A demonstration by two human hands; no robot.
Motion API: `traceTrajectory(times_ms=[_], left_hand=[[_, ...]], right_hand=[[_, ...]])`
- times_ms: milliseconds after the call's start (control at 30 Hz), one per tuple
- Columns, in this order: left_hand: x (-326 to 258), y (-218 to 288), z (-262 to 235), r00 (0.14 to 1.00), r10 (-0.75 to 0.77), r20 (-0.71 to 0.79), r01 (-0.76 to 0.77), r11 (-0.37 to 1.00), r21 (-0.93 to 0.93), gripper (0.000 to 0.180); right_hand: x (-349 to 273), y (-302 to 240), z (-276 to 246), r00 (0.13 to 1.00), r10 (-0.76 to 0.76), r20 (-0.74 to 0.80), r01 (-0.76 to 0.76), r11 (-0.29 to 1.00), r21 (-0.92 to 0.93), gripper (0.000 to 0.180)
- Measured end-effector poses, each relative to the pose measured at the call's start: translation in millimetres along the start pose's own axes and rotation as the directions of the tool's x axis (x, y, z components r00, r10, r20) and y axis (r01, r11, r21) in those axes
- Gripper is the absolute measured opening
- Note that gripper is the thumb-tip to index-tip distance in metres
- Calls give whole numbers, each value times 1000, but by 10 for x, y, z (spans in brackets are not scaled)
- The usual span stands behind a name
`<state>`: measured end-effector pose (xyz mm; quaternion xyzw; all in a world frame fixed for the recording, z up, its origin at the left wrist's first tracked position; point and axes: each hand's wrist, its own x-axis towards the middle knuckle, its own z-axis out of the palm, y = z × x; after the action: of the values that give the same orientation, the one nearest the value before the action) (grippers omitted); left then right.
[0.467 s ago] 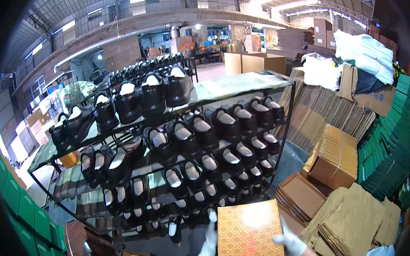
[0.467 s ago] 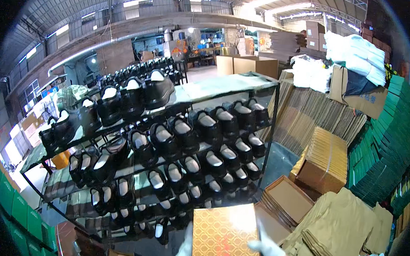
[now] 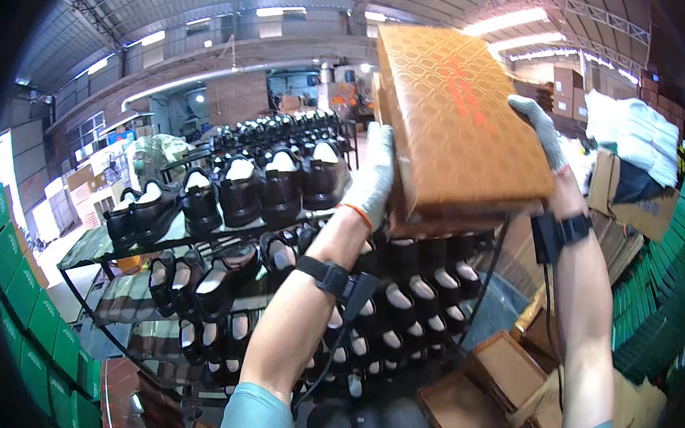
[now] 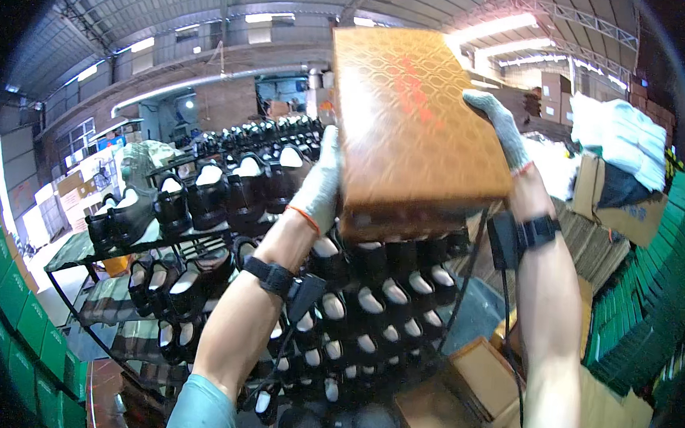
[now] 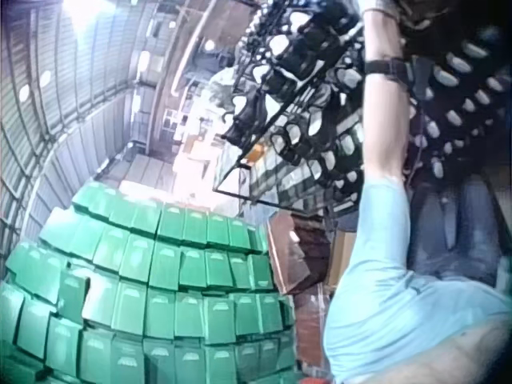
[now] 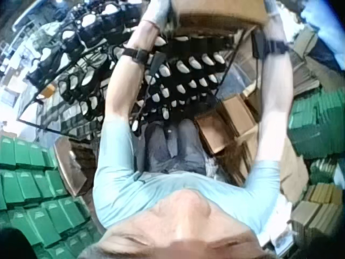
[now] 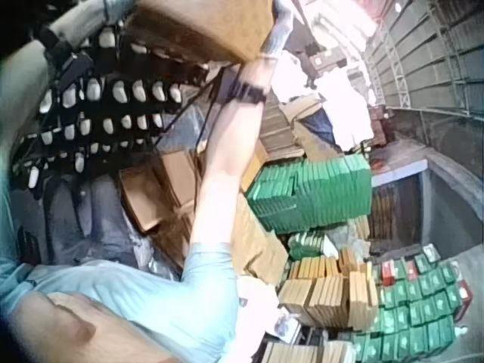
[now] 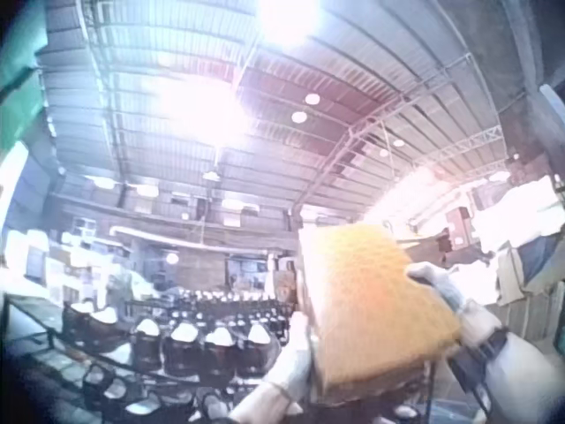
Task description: Picking up black shoes from a rack, wrapping them in paper, placing them into shoe boxes, and stacking the boxes.
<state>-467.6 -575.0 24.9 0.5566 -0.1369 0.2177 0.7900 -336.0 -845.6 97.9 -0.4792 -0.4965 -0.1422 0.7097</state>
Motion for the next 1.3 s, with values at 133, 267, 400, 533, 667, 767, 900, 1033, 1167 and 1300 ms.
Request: traceTrajectory(times_ms=[133, 267, 400, 533, 667, 767, 900, 1033, 1167, 1300], left_hand=[[251, -270, -80, 903, 427, -49, -302, 711, 636, 82], [227, -108, -241, 921, 379, -85, -150, 549, 822, 87], [-300, -476, -429, 933, 309, 183, -268, 262, 927, 86], [-2781, -887, -1580, 965, 193, -175, 139, 189, 972, 76], [-6581, -2026, -2651, 745, -138, -653, 541, -448, 712, 61], [-7651, -2213, -2394, 662, -180, -727, 666, -303, 682, 58], [-7372, -2095, -2239, 409, -388, -826, 762, -352, 543, 53], [-7244, -2032, -1757, 770, 228, -596, 638, -263, 724, 44], [-7495, -2105, -2473, 913, 358, -196, 178, 81, 981, 46], [-5668, -1665, -847, 993, -33, -110, 112, 37, 993, 26]], right_hand=[[595, 601, 67, 871, 491, 0, -465, 825, 320, 55], [614, 592, 672, 886, 454, -93, -404, 856, 324, 58], [175, 689, 41, 920, 172, -352, -257, 942, -213, 63], [-2042, -176, -389, 939, 344, -2, -233, 634, -737, 48], [-4216, -838, -1457, 553, 773, -312, -317, -151, -936, 42], [-5229, -1047, -1869, 307, 838, -451, -206, -404, -891, 37], [-5450, -988, -1953, 347, 846, -404, -395, -259, -881, 30], [-5502, -1123, -1988, 379, 790, -482, -581, -202, -789, 29], [-5572, -979, -1990, 376, 852, -365, -383, -216, -898, 29], [-5583, -1077, -2105, 409, 842, -352, -411, -174, -895, 28]])
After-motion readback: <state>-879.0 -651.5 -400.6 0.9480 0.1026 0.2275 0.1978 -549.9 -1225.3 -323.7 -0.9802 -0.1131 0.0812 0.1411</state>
